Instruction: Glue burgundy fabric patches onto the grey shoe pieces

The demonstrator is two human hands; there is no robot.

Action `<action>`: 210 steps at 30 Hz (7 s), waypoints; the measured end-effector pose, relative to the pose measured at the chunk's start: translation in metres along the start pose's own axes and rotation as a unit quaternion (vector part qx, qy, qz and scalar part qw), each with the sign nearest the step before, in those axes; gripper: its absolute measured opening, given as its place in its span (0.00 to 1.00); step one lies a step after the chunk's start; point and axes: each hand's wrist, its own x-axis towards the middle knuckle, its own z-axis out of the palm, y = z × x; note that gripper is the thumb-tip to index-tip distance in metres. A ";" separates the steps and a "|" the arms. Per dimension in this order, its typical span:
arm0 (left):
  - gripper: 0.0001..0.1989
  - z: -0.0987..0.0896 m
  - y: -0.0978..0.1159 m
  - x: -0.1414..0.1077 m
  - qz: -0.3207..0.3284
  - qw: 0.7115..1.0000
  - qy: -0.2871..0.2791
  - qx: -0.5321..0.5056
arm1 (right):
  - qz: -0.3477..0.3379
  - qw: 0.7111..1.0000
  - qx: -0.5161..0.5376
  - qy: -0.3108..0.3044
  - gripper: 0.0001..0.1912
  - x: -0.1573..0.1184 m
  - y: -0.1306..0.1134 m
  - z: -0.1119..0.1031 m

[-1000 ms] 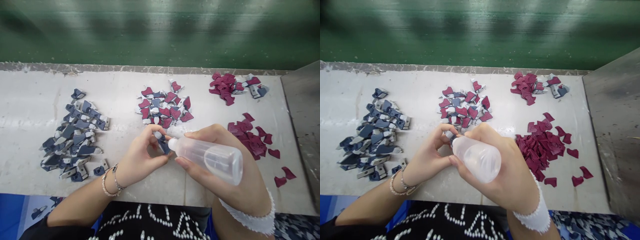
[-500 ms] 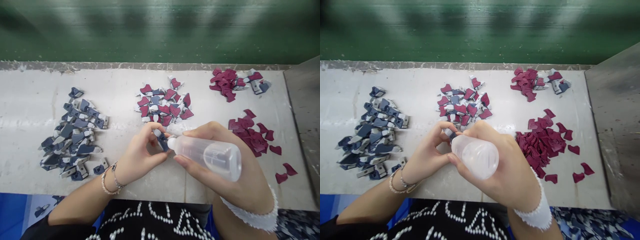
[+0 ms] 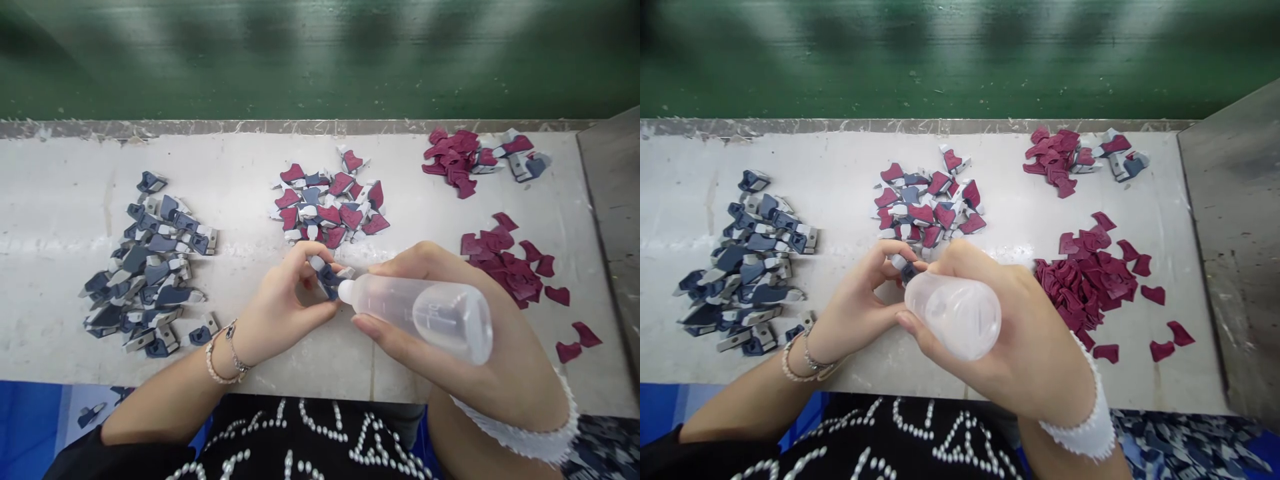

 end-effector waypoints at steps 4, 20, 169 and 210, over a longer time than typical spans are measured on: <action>0.24 0.000 0.000 0.001 -0.001 1.000 0.003 -0.012 | 0.014 0.999 -0.015 -0.028 0.07 -0.002 -0.001 -0.003; 0.22 0.000 0.000 0.001 0.017 1.000 -0.012 0.018 | 0.014 1.000 -0.007 -0.016 0.07 -0.002 0.001 -0.003; 0.11 0.002 -0.018 0.009 0.120 0.971 0.203 -0.032 | 0.167 0.954 0.237 -0.078 0.08 0.029 0.024 0.002; 0.16 -0.004 -0.018 0.008 0.259 0.954 0.145 0.032 | 0.063 0.990 0.089 -0.084 0.09 0.025 0.024 0.011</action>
